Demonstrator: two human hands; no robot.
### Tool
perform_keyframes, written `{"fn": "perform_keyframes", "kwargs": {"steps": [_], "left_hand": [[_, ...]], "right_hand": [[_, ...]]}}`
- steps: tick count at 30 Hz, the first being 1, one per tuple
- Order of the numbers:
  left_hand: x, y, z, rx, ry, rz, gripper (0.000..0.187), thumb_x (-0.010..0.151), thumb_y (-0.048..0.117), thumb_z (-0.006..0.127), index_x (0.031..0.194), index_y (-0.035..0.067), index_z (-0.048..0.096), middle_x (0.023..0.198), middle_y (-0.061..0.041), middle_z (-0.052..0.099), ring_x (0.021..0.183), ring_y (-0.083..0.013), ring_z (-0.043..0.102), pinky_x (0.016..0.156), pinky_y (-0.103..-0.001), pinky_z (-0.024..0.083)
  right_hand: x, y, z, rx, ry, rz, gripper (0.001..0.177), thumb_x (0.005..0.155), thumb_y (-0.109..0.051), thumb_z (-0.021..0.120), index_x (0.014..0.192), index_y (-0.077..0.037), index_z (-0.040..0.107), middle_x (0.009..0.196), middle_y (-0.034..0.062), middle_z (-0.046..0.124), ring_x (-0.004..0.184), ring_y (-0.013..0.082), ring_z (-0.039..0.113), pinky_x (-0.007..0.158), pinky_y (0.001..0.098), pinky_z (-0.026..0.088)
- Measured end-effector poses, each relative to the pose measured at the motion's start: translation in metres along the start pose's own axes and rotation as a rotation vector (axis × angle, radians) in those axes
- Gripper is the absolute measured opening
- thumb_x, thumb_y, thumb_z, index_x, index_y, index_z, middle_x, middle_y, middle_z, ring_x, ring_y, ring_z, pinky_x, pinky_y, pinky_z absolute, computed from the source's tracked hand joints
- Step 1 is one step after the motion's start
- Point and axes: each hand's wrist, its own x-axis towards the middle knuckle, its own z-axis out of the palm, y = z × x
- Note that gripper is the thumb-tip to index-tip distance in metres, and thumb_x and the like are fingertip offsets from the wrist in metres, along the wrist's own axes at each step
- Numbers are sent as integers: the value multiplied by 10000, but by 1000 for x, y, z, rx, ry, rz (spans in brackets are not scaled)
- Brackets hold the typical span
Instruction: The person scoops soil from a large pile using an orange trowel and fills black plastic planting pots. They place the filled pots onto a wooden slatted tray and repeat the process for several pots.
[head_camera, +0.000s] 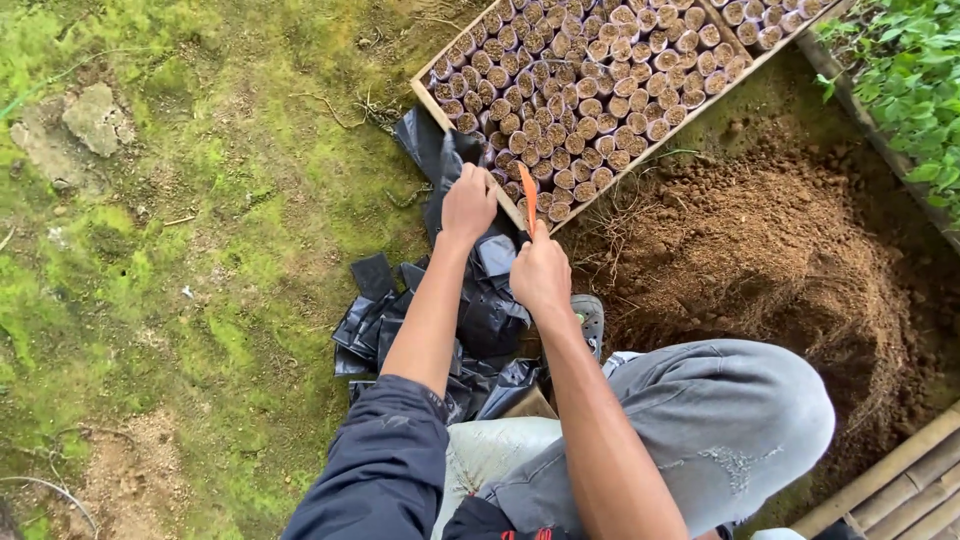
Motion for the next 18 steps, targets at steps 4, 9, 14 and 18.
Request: {"fn": "perform_keyframes", "kwargs": {"steps": [4, 9, 14, 18], "left_hand": [[-35, 16, 7, 104, 153, 141, 124, 935, 269, 597, 892, 176, 527, 892, 16, 500, 774, -273, 663, 638, -396, 545], [-49, 48, 0, 186, 302, 335, 97, 871, 226, 654, 916, 201, 572, 919, 53, 523, 748, -193, 623, 589, -341, 513], [-33, 124, -52, 56, 322, 503, 63, 913, 174, 633, 910, 165, 571, 911, 9, 513, 741, -229, 599, 602, -345, 493], [-17, 227, -104, 15, 431, 717, 101, 917, 188, 660, 912, 159, 563, 923, -11, 515, 777, -243, 583, 617, -353, 469]], "right_hand": [[-12, -14, -7, 76, -13, 72, 548, 1067, -246, 361, 1583, -60, 349, 1440, 277, 532, 1317, 476, 535, 1033, 581, 456], [-30, -17, -16, 13, 39, 13, 532, 1061, -287, 355, 1561, -107, 397, 1446, 250, 557, 1335, 461, 528, 1063, 583, 439], [-62, -21, -60, 9, 304, -119, 525, 1075, -246, 327, 1576, -94, 371, 1310, 238, 612, 1185, 465, 614, 989, 558, 452], [-90, -17, -120, 127, 573, -265, 514, 1075, -268, 336, 1546, -71, 387, 1271, 306, 599, 1180, 549, 571, 990, 633, 428]]}}
